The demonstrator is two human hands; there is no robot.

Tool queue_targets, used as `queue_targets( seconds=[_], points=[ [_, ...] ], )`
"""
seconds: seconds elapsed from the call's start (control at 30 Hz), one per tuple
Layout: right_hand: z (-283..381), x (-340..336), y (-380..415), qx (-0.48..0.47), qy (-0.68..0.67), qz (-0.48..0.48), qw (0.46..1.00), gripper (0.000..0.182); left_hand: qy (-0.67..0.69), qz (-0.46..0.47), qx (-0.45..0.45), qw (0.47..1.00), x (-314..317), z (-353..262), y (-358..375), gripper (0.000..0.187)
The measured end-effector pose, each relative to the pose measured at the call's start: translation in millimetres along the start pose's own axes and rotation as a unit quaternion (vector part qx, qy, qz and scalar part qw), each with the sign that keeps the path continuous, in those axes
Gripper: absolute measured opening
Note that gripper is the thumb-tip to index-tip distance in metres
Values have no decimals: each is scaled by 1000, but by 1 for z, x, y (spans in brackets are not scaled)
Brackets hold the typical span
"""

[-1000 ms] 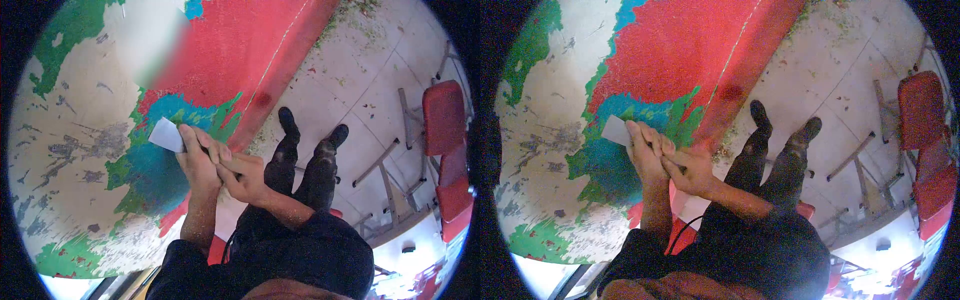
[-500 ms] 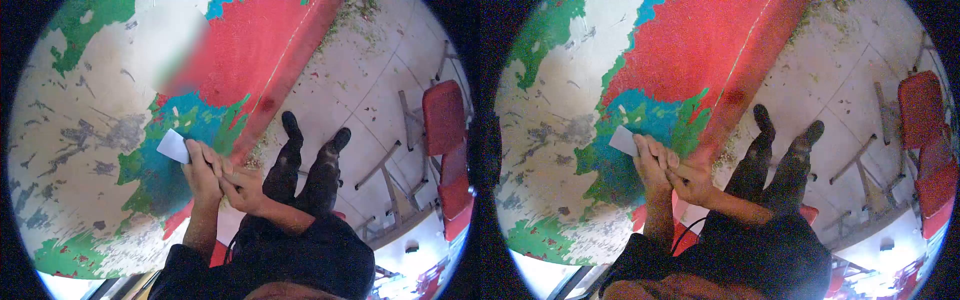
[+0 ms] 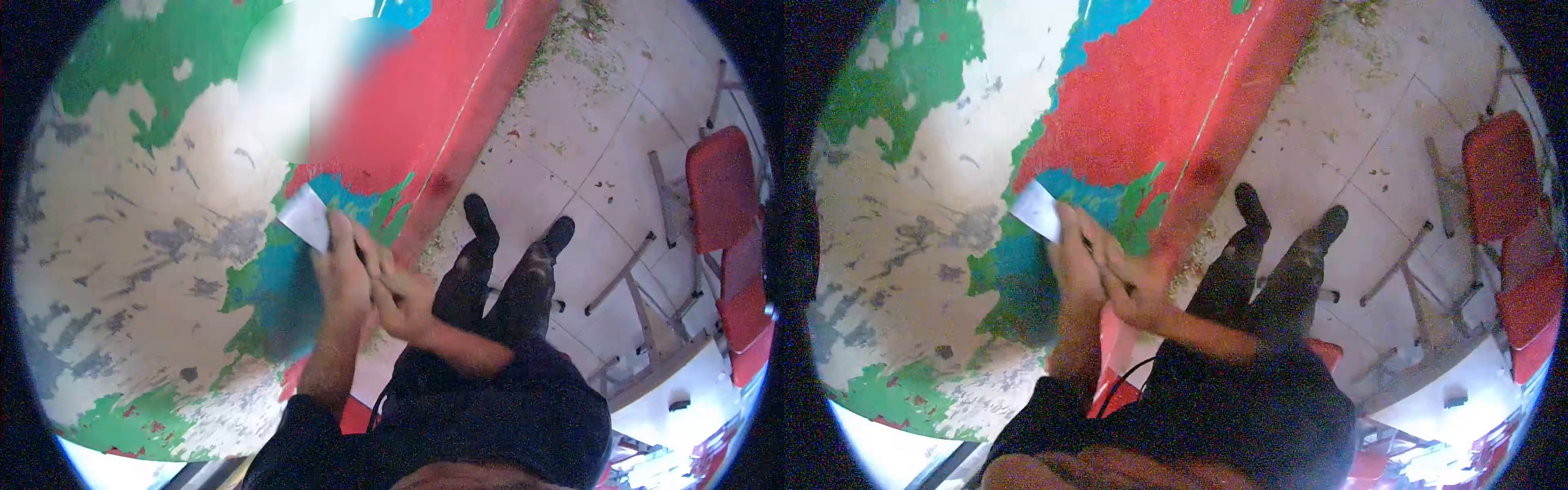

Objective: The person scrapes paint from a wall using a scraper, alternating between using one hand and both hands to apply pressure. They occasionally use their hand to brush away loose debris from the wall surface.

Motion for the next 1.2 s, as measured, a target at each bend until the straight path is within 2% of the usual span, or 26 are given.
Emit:
queue_targets(
  seconds=[0.03,0.1,0.13,0.17,0.23,0.3,0.37,0.47,0.5,0.6,0.63,0.73,0.77,0.87,0.97,1.07,1.1,1.2],
  points=[
    [-4,1,16,23,-24,-18,999,6,-4,3,-9,1000,-7,22,2,43],
    [-1,-8,16,95,-51,-26,994,8,-39,-11,-9,999,6,12,-3,44],
    [5,-11,7,94,-53,-26,994,9,-61,-22,-17,998,10,7,-2,44],
    [6,-16,-9,91,-57,-25,994,9,-23,-4,30,999,20,-1,-12,44],
    [-2,-22,-17,55,-22,0,998,13,-18,-4,14,1000,21,6,-9,44],
    [-3,-23,1,99,-111,-6,989,17,-24,-27,-15,999,17,19,-4,44],
    [-2,-22,7,126,-102,9,987,19,-32,-47,-21,998,14,20,-10,44],
    [-5,-22,-19,95,-55,36,993,18,-20,-56,-2,998,19,6,-8,44],
    [-2,-24,-17,35,-2,39,999,12,-14,-60,-4,998,17,10,-3,44],
    [-6,-19,20,43,-55,15,997,13,24,-70,-33,997,1,37,3,43],
    [-10,-16,23,92,-65,48,992,21,25,-86,-41,995,2,36,3,43],
    [-22,-20,20,100,-39,79,991,15,35,-102,-30,994,-4,41,10,42],
    [-25,-20,23,65,-43,99,992,8,43,-94,-19,994,-2,44,7,42],
    [-25,-11,24,54,-101,45,992,4,50,-67,1,996,-10,48,7,41],
    [-16,-11,2,-21,-1,5,1000,5,68,-18,59,996,-2,24,-7,41],
    [-12,-9,17,52,-36,88,994,5,58,-13,38,998,-19,46,5,42],
    [-13,-7,20,24,-84,53,995,4,66,-59,3,996,-25,52,6,46],
    [-13,-7,16,-4,51,56,997,3,38,-35,40,998,-15,34,0,46]
  ],
)
Point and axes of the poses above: each hand's wrist, its own y-axis away from the middle knuckle, its own x-axis out of the palm, z = x × y, the point moved 4 cm from there along -y, towards the middle knuckle, and after that the axes turned 7 degrees about z, right-handed, at the moved point
